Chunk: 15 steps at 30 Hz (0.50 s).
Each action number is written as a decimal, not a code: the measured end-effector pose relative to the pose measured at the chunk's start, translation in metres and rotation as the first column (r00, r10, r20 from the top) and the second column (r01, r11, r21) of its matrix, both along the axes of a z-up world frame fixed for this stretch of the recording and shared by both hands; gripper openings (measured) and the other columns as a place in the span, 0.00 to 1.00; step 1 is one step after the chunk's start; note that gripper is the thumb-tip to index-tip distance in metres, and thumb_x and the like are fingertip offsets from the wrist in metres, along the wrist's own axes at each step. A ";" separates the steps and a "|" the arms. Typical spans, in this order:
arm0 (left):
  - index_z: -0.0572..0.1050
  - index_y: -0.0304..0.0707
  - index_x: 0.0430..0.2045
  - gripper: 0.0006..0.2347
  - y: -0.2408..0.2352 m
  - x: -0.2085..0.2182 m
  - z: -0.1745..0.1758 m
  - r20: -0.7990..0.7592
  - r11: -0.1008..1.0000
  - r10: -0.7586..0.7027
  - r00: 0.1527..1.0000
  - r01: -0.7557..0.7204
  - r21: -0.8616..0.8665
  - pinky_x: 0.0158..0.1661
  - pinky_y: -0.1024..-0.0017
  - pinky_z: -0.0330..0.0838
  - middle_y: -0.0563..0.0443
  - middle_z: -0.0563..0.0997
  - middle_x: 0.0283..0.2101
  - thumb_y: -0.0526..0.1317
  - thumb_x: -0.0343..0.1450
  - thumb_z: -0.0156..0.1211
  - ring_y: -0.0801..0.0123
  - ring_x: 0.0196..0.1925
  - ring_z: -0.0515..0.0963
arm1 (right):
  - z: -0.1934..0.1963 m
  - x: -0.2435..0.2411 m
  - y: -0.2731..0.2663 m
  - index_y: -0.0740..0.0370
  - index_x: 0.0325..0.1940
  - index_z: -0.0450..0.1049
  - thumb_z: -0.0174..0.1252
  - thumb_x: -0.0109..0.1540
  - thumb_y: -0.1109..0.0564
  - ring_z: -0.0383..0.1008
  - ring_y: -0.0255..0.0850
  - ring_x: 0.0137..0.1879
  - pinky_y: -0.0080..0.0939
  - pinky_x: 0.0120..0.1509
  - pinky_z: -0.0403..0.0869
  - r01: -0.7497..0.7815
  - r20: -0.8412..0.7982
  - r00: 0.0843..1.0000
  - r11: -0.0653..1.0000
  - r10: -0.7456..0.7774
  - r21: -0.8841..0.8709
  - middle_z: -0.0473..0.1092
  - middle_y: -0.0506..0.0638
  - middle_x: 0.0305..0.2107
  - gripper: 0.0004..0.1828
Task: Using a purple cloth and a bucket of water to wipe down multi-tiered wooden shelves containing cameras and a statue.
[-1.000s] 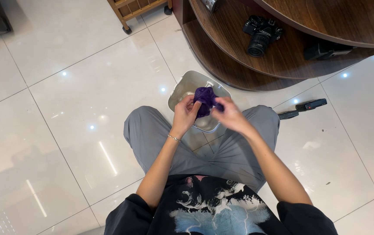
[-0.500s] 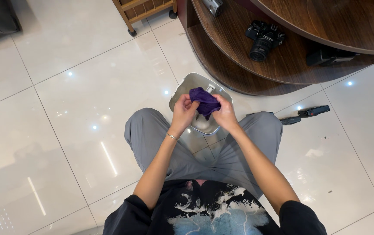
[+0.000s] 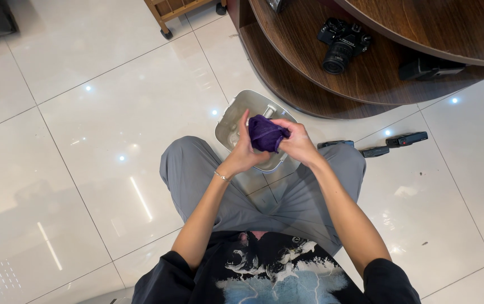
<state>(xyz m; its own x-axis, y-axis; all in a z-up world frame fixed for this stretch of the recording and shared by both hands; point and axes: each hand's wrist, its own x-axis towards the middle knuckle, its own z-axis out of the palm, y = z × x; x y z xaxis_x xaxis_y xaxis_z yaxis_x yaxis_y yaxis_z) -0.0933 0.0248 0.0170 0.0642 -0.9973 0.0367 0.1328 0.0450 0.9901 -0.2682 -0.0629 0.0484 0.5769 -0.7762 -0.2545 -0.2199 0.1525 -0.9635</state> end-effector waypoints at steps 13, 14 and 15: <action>0.64 0.36 0.58 0.30 -0.014 -0.011 -0.009 0.341 0.994 0.077 0.937 -0.100 0.050 0.52 0.61 0.75 0.38 0.80 0.49 0.30 0.61 0.71 0.50 0.54 0.82 | 0.004 -0.001 0.005 0.66 0.71 0.63 0.49 0.67 0.56 0.70 0.35 0.62 0.38 0.68 0.69 -0.024 0.161 0.987 0.961 -0.022 0.277 0.71 0.50 0.57 0.28; 0.65 0.36 0.56 0.29 -0.015 -0.011 -0.008 0.375 0.992 0.055 0.926 -0.094 0.087 0.48 0.61 0.76 0.37 0.82 0.45 0.30 0.61 0.71 0.48 0.50 0.84 | 0.005 0.000 0.005 0.65 0.71 0.64 0.47 0.69 0.53 0.70 0.35 0.62 0.37 0.67 0.69 0.008 0.165 0.985 0.958 -0.058 0.288 0.71 0.50 0.57 0.27; 0.65 0.36 0.56 0.29 -0.014 -0.014 -0.010 0.372 0.992 0.056 0.926 -0.095 0.087 0.48 0.61 0.76 0.37 0.82 0.45 0.30 0.61 0.71 0.48 0.50 0.84 | 0.005 0.000 0.008 0.65 0.71 0.64 0.47 0.69 0.53 0.70 0.35 0.62 0.37 0.67 0.69 0.008 0.163 0.985 0.958 -0.057 0.288 0.71 0.50 0.57 0.27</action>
